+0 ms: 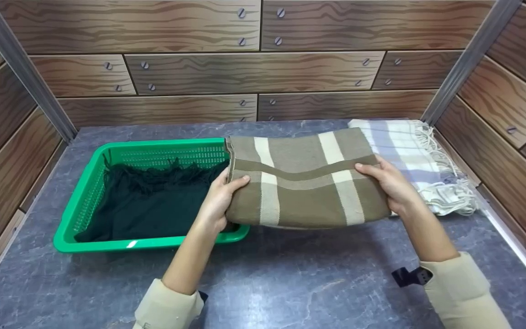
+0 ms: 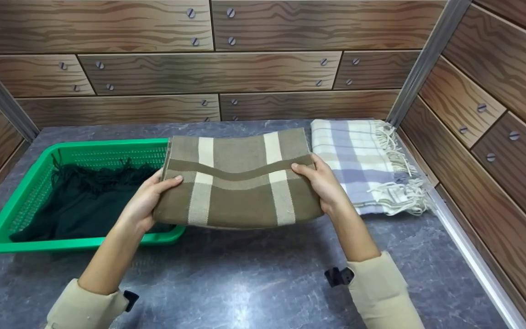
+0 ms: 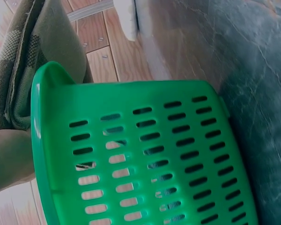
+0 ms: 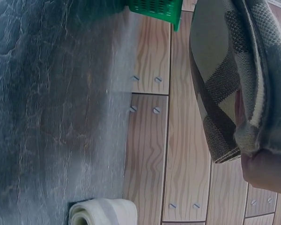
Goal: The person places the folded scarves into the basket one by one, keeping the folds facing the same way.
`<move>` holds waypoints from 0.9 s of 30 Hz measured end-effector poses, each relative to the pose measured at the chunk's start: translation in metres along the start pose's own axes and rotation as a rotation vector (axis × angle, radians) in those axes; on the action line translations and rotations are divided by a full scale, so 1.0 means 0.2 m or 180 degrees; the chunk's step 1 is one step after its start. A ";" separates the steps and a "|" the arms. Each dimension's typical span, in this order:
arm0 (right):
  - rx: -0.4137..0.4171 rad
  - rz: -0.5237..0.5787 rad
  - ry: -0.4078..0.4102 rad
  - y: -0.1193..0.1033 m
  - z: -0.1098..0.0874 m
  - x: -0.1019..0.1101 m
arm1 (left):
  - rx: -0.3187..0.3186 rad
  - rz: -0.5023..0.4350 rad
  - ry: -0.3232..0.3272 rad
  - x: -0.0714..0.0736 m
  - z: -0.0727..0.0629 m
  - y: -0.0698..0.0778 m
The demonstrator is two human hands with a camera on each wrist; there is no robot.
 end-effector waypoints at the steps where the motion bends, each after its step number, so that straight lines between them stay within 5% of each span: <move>1: 0.0005 0.0011 -0.0002 0.00 0.00 -0.01 | 0.0007 0.0018 0.0008 0.01 0.00 0.00; 27: 0.0157 0.0019 -0.0025 0.07 0.03 -0.20 | 0.0166 0.0063 0.0055 0.24 -0.04 0.01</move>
Point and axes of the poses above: each hand's wrist, its own z-axis towards the middle knuckle, its own x-axis out of the back of the hand, y = z × x, the point moved 8 cm from there along z, towards the middle knuckle, and after that the axes turned 8 degrees about z, right-handed, at the moved point
